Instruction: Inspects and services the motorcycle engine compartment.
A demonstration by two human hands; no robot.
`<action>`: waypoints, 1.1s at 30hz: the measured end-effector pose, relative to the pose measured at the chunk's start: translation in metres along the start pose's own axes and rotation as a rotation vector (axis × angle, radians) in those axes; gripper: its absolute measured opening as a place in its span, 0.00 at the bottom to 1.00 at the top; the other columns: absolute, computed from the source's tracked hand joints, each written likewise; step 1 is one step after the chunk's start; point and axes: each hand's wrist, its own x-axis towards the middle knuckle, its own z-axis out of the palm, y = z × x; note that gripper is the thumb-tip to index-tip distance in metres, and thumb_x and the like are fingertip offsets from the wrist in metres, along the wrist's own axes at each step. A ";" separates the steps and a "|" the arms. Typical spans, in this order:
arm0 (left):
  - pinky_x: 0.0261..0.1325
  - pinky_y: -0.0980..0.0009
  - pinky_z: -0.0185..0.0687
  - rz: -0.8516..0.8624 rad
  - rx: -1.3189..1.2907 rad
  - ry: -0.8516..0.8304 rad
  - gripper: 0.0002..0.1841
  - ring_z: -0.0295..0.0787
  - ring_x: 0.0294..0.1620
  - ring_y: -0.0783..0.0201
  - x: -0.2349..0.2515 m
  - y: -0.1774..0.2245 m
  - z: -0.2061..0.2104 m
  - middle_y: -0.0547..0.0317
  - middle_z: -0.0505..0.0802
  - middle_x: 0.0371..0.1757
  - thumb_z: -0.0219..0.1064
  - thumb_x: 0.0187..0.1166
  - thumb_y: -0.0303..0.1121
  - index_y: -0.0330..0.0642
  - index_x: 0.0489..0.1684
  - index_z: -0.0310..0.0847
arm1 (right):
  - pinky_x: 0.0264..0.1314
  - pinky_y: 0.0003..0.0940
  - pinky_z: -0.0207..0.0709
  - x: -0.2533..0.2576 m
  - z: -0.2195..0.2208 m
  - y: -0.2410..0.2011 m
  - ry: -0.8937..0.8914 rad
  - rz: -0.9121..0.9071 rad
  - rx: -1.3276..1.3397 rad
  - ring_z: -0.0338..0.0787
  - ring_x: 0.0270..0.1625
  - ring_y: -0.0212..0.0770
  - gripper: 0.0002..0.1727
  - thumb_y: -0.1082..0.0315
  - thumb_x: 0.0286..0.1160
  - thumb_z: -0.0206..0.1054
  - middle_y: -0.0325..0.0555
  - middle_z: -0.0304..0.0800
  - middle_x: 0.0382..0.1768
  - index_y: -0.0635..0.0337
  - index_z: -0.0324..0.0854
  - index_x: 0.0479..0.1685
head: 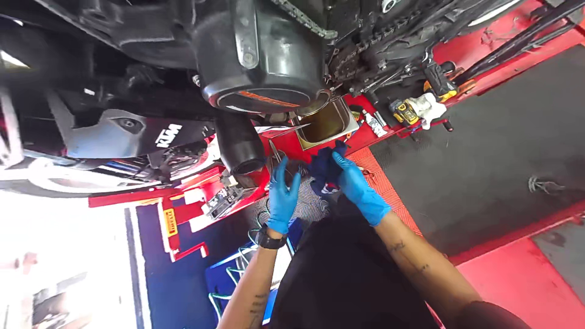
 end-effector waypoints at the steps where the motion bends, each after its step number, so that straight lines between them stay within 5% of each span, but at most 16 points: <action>1: 0.87 0.53 0.67 -0.027 -0.019 0.034 0.31 0.72 0.84 0.50 0.017 0.004 -0.008 0.41 0.79 0.80 0.63 0.85 0.44 0.32 0.82 0.70 | 0.64 0.48 0.86 0.002 -0.003 -0.004 0.020 0.003 0.006 0.91 0.60 0.45 0.24 0.53 0.94 0.49 0.52 0.91 0.57 0.62 0.75 0.72; 6: 0.78 0.62 0.75 -0.169 -0.119 0.233 0.27 0.80 0.75 0.56 0.107 0.042 -0.023 0.39 0.83 0.73 0.63 0.86 0.40 0.28 0.77 0.70 | 0.60 0.42 0.87 0.012 0.007 -0.003 0.008 0.045 0.110 0.92 0.54 0.42 0.20 0.59 0.94 0.51 0.51 0.92 0.51 0.66 0.78 0.64; 9: 0.76 0.59 0.78 -0.294 -0.090 0.400 0.22 0.87 0.69 0.60 0.142 0.062 -0.008 0.47 0.91 0.64 0.67 0.84 0.38 0.33 0.70 0.80 | 0.62 0.38 0.85 0.020 0.013 0.010 -0.018 0.096 0.096 0.91 0.55 0.38 0.18 0.59 0.92 0.55 0.47 0.93 0.50 0.64 0.81 0.61; 14: 0.76 0.59 0.77 -0.205 0.070 0.620 0.18 0.88 0.66 0.60 0.169 0.084 0.020 0.50 0.94 0.59 0.70 0.82 0.39 0.35 0.61 0.87 | 0.49 0.33 0.87 0.026 0.030 0.011 -0.094 0.077 0.132 0.91 0.41 0.35 0.17 0.61 0.93 0.53 0.44 0.92 0.39 0.66 0.82 0.54; 20: 0.52 0.43 0.82 -0.399 0.356 0.527 0.16 0.91 0.43 0.50 0.185 0.081 0.020 0.46 0.93 0.39 0.70 0.81 0.44 0.37 0.47 0.89 | 0.48 0.29 0.84 0.044 0.059 -0.013 -0.183 -0.002 0.213 0.88 0.41 0.32 0.14 0.67 0.90 0.55 0.43 0.89 0.41 0.68 0.79 0.58; 23: 0.57 0.47 0.84 -0.350 0.346 0.484 0.18 0.92 0.49 0.52 0.183 0.077 0.013 0.45 0.94 0.44 0.74 0.76 0.40 0.32 0.53 0.86 | 0.66 0.37 0.84 0.070 0.082 -0.017 -0.182 0.104 0.400 0.90 0.58 0.39 0.20 0.66 0.92 0.53 0.53 0.88 0.58 0.69 0.71 0.75; 28: 0.63 0.50 0.84 -0.288 0.350 0.419 0.20 0.92 0.55 0.53 0.182 0.078 0.004 0.43 0.94 0.50 0.75 0.76 0.38 0.30 0.56 0.86 | 0.66 0.39 0.82 0.111 0.136 -0.015 -0.140 0.122 0.562 0.87 0.62 0.41 0.18 0.63 0.93 0.52 0.51 0.87 0.60 0.62 0.73 0.73; 33: 0.53 0.58 0.88 -0.227 0.344 0.409 0.15 0.91 0.42 0.63 0.180 0.065 0.002 0.52 0.93 0.39 0.77 0.72 0.34 0.33 0.49 0.87 | 0.71 0.41 0.80 0.135 0.159 -0.010 -0.122 0.109 0.755 0.86 0.67 0.43 0.19 0.63 0.93 0.52 0.51 0.87 0.63 0.61 0.74 0.73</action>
